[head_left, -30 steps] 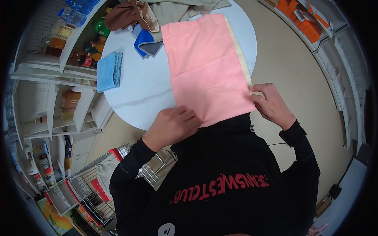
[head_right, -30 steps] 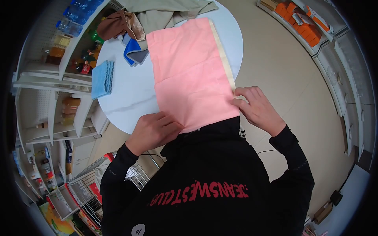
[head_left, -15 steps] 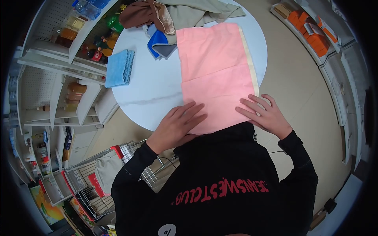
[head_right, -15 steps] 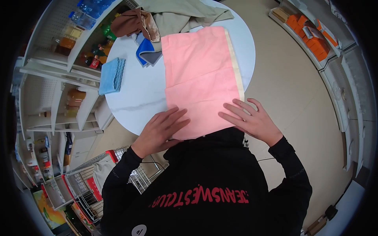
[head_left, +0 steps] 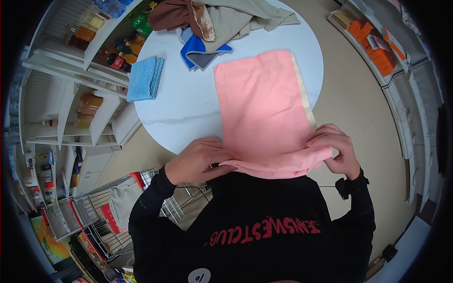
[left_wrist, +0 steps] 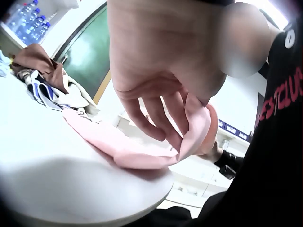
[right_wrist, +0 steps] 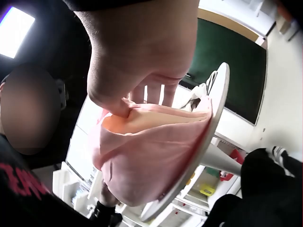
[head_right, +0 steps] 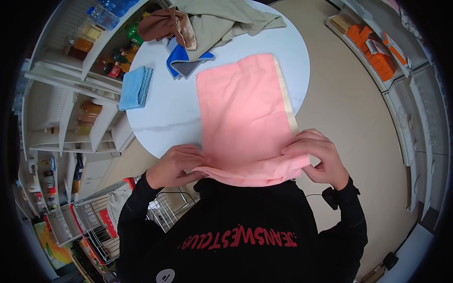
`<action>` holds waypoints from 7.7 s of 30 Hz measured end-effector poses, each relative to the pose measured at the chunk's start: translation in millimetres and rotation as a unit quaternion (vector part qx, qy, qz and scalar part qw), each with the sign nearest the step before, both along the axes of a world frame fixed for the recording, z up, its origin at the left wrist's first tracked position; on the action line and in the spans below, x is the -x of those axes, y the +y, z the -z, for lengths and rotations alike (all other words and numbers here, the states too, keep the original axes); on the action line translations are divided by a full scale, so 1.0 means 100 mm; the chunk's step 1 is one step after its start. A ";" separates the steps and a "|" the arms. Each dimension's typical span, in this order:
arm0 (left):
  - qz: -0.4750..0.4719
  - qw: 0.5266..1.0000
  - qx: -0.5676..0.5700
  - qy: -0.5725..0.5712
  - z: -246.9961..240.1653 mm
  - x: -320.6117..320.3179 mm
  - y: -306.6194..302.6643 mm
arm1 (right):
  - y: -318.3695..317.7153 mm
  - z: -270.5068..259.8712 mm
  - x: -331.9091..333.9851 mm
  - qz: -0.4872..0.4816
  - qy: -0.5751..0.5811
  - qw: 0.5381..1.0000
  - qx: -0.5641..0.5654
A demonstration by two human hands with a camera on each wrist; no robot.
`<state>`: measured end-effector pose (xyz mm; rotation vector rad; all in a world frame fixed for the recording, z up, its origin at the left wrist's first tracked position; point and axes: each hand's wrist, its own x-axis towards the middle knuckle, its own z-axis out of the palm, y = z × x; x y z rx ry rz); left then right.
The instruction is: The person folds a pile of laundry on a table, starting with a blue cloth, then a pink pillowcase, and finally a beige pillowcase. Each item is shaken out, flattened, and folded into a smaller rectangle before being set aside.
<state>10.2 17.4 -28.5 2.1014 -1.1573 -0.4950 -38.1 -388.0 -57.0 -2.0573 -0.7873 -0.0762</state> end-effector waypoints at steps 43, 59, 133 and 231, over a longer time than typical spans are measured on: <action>-0.176 0.936 -0.135 -0.275 0.79 -0.96 -0.87 | 0.57 0.58 -1.99 0.083 -0.093 0.949 0.290; -0.019 0.961 -0.087 -0.261 0.61 -0.44 -1.11 | 0.48 0.65 -2.10 0.055 -0.042 0.955 0.288; -0.219 0.971 -0.093 0.012 0.49 -1.65 -0.16 | 0.91 0.32 -1.16 -0.116 -0.150 0.944 0.271; 0.007 0.995 -0.071 -0.072 0.01 -0.57 0.04 | 0.32 0.01 -1.01 -0.199 0.068 0.975 0.077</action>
